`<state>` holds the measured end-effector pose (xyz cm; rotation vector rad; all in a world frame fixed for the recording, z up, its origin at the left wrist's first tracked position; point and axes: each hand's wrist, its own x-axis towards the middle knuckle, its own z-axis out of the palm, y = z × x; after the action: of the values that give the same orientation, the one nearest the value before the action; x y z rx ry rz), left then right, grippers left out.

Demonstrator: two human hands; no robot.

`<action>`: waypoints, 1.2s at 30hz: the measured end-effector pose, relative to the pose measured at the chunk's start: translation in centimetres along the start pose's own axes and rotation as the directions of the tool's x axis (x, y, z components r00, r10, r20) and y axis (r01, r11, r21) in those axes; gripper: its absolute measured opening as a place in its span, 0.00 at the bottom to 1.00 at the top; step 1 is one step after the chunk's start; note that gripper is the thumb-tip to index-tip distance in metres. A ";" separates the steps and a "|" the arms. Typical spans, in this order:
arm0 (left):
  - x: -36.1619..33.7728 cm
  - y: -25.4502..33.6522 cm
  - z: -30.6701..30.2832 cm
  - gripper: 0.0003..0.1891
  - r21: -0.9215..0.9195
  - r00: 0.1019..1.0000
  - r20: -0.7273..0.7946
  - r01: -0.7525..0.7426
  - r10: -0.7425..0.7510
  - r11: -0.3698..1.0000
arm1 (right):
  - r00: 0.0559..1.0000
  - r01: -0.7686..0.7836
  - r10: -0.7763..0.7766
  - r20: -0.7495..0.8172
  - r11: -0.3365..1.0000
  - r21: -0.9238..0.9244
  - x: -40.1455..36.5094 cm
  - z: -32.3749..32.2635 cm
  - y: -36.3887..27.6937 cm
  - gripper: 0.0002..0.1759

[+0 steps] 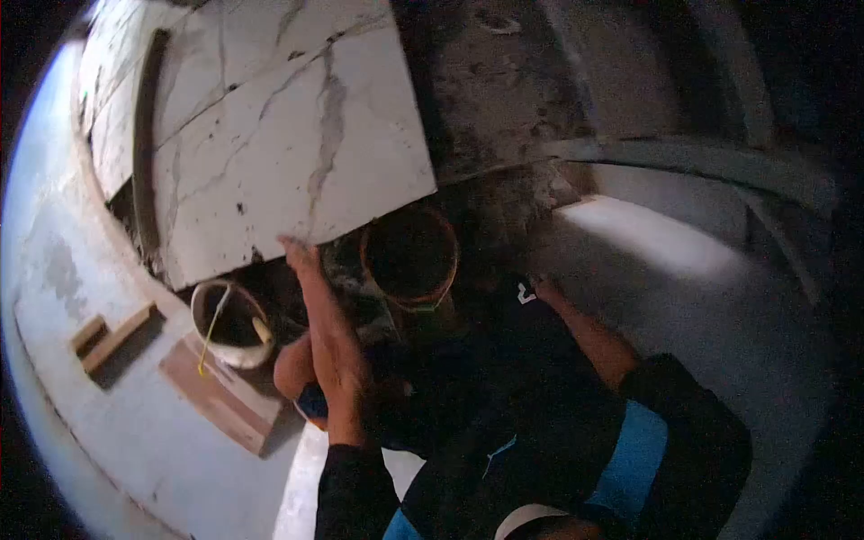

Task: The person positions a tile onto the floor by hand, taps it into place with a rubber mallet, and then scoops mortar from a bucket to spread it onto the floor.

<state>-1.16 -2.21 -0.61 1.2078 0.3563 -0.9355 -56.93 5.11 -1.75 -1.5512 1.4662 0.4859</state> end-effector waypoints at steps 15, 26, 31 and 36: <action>-1.3 -0.6 1.4 0.27 -0.164 0.988 -0.120 -0.118 0.099 0.979 | 0.974 0.065 -0.095 -0.206 0.987 -0.147 -0.9 -2.7 0.1 0.18; 0.8 -2.2 0.0 0.31 -0.362 0.994 -0.088 -0.086 0.058 0.928 | 0.992 -0.025 0.018 0.121 0.998 0.056 -4.6 -6.7 -5.5 0.20; -2.9 -3.4 3.1 0.32 -0.240 0.937 -0.278 -0.281 0.212 0.929 | 0.923 0.383 -0.337 0.184 0.795 -0.470 -2.5 -3.3 4.4 0.22; -3.0 -5.1 4.2 0.32 -0.390 0.955 -0.186 -0.287 0.231 0.875 | 0.973 0.220 -0.191 0.129 0.940 -0.262 -1.5 -5.5 1.6 0.19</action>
<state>-7.90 -5.04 -0.28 0.8978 0.4608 -0.5103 -60.34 1.67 1.67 -1.8473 1.1783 0.6552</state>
